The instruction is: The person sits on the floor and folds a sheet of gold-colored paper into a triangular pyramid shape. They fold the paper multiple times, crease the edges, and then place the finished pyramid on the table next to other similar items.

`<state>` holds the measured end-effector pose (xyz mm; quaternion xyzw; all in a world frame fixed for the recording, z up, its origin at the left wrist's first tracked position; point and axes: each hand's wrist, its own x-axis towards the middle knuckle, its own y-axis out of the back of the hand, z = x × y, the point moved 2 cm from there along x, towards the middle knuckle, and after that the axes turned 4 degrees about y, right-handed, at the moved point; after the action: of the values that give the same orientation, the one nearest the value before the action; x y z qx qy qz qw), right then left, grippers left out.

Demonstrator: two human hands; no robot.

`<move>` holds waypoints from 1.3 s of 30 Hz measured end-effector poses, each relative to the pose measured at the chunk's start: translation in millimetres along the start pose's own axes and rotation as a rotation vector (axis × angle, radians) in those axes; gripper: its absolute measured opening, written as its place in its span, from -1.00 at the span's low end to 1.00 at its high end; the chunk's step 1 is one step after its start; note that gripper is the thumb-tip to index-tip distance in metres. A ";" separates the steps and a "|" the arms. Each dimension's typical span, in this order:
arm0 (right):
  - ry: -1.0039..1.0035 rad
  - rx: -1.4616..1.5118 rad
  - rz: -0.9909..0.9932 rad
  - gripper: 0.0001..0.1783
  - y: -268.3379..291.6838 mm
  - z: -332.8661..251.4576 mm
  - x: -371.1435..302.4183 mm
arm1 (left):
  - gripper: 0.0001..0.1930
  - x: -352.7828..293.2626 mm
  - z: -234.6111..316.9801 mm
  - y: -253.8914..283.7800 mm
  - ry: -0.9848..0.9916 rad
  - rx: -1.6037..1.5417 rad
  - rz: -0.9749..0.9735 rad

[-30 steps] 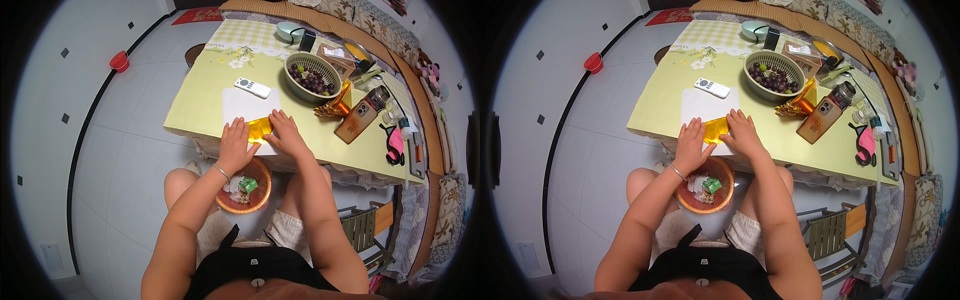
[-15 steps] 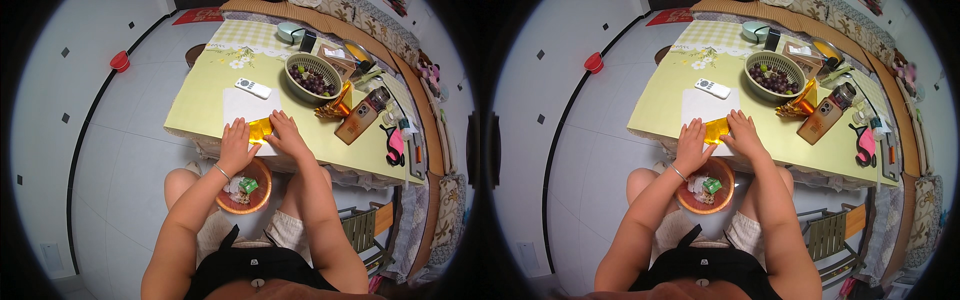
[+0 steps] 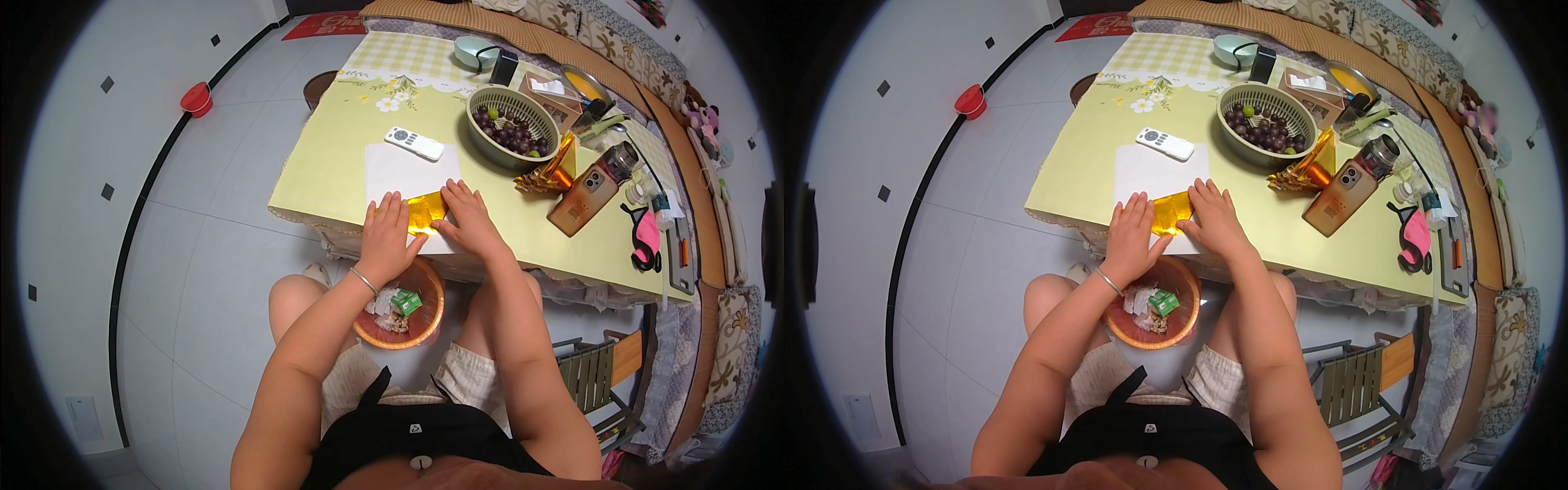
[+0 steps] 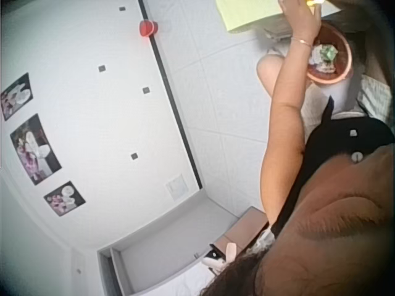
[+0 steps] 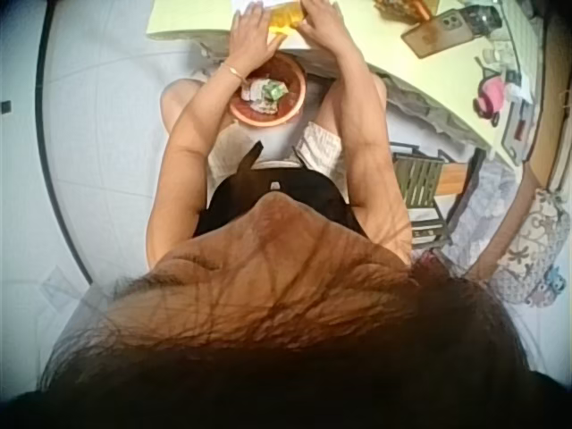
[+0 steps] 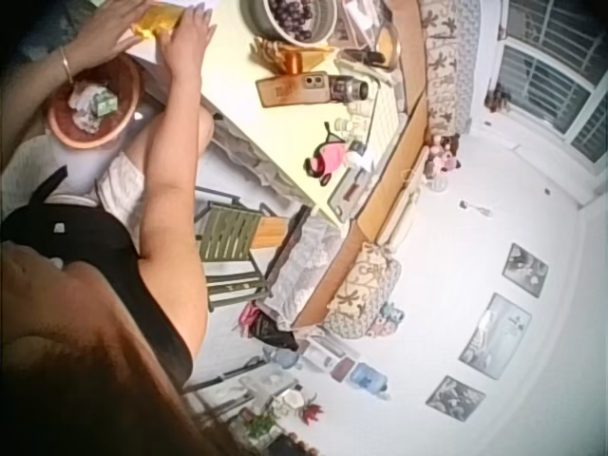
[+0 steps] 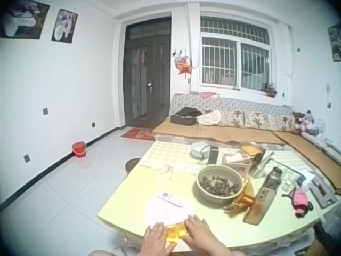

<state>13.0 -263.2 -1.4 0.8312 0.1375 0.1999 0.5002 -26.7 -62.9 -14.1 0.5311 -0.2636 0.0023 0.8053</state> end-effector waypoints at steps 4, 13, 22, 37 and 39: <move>-0.006 0.002 -0.003 -0.19 0.1 0.2 -0.1 | -0.27 -0.1 0.5 0.4 0.002 -0.002 -0.001; -0.004 -0.029 -0.012 -0.17 2.1 -0.8 0.5 | -0.26 0.0 0.6 1.0 0.001 0.011 -0.005; -0.005 -0.066 -0.008 -0.15 4.2 2.5 0.2 | -0.27 -0.1 0.9 0.9 0.017 0.010 0.013; 0.071 0.074 -0.031 -0.18 20.4 11.1 -8.2 | -0.42 2.1 -6.2 30.1 -0.071 -0.140 0.041; 0.070 0.081 -0.057 -0.17 23.3 8.8 -8.6 | -0.45 3.3 -12.8 27.1 -0.077 -0.147 0.059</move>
<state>10.1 -284.5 13.8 0.8391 0.1863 0.2089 0.4664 -26.2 -41.1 6.6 0.4625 -0.3092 -0.0139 0.8309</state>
